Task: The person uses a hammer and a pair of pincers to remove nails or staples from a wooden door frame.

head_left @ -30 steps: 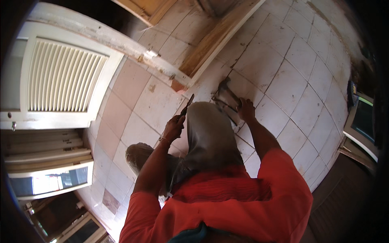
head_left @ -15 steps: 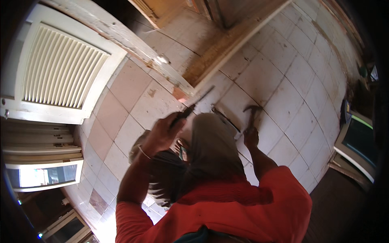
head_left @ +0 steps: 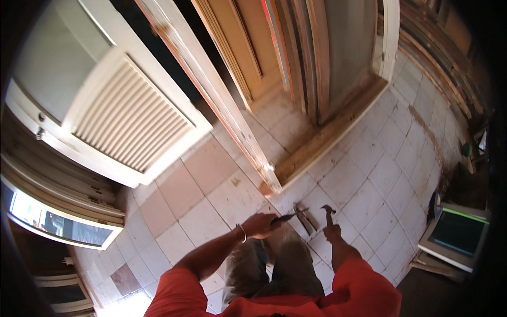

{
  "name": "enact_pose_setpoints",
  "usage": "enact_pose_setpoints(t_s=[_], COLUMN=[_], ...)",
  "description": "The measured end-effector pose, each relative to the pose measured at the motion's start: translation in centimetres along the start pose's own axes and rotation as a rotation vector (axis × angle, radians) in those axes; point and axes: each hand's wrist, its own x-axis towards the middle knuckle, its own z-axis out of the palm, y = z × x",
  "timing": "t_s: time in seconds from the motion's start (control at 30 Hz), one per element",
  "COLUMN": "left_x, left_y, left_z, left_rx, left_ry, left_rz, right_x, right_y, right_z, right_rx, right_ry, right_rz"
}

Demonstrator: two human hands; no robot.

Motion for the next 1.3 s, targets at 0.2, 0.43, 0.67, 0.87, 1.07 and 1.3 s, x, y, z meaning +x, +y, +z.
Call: enact_pose_setpoints(t_s=[0.2, 0.43, 0.67, 0.87, 1.07, 1.3], left_x=[-8.2, -28.7, -33.8, -27.1, -16.8, -10.4], left_y=[-11.4, -14.6, -9.3, 3.9, 16.2, 28.1], left_z=[3.6, 18.3, 16.6, 11.2, 3.8, 0.7], left_rx=[-0.324, 0.923, 0.202, -0.567, -1.252, -1.316], left_ry=[0.029, -0.579, 0.051, 0.451, 1.084, 1.333], left_rz=[-0.521, -0.446, -0.593, -0.979, -0.753, -0.632], right_x=[-11.2, -21.5, -29.1, -21.4, -19.7, -13.3], right_y=[-8.0, -9.2, -2.0, 12.1, 20.3, 24.5], right_z=[-12.6, -23.0, -32.0, -29.5, -38.2, -46.4], right_rx=[0.249, -0.005, -0.027, -0.430, 0.032, 0.454], right_ry=[-0.176, -0.309, -0.287, -0.137, -0.166, -0.473], right_rz=[0.147, -0.119, -0.268, -0.575, -0.548, -0.284])
